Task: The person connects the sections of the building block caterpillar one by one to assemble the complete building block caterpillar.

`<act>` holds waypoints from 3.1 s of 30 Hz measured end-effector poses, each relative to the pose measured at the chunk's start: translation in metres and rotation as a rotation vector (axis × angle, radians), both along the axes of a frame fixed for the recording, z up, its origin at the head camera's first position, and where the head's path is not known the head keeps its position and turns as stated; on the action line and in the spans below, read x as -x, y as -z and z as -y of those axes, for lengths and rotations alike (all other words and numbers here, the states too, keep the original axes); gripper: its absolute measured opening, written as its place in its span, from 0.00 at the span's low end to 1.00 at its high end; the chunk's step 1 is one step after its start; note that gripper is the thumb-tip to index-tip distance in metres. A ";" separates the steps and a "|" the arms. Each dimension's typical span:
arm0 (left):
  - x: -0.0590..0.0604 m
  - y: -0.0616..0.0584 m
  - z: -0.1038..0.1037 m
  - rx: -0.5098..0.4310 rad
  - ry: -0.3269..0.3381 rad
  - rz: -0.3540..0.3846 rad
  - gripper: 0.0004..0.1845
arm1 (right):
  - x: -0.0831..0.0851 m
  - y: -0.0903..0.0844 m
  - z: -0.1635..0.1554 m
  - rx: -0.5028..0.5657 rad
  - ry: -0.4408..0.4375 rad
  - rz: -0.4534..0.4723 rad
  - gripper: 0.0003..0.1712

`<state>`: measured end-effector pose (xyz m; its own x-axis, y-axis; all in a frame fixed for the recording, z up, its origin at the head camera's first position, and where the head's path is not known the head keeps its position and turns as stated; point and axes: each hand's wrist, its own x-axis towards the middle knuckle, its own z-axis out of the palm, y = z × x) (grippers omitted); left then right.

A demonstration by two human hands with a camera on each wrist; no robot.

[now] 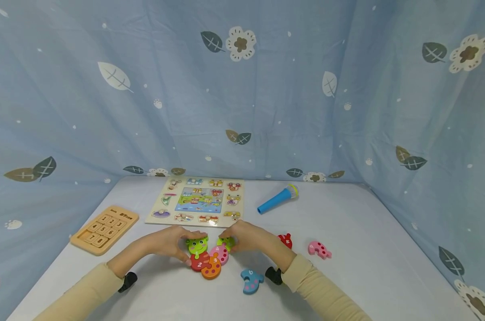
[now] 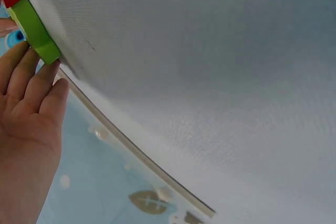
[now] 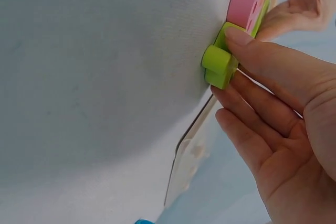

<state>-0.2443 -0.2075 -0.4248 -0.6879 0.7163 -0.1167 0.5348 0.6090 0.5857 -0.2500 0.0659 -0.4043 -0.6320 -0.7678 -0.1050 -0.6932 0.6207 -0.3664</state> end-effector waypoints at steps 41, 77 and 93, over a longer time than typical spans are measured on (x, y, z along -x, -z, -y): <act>-0.007 -0.002 -0.001 0.005 0.042 -0.082 0.48 | -0.047 -0.004 -0.068 0.143 0.103 0.104 0.25; -0.013 -0.001 -0.003 -0.003 0.023 -0.084 0.49 | -0.079 0.012 -0.072 0.089 0.005 0.000 0.29; -0.012 0.000 0.001 -0.010 0.011 -0.050 0.45 | -0.064 0.003 -0.064 0.159 0.121 0.014 0.29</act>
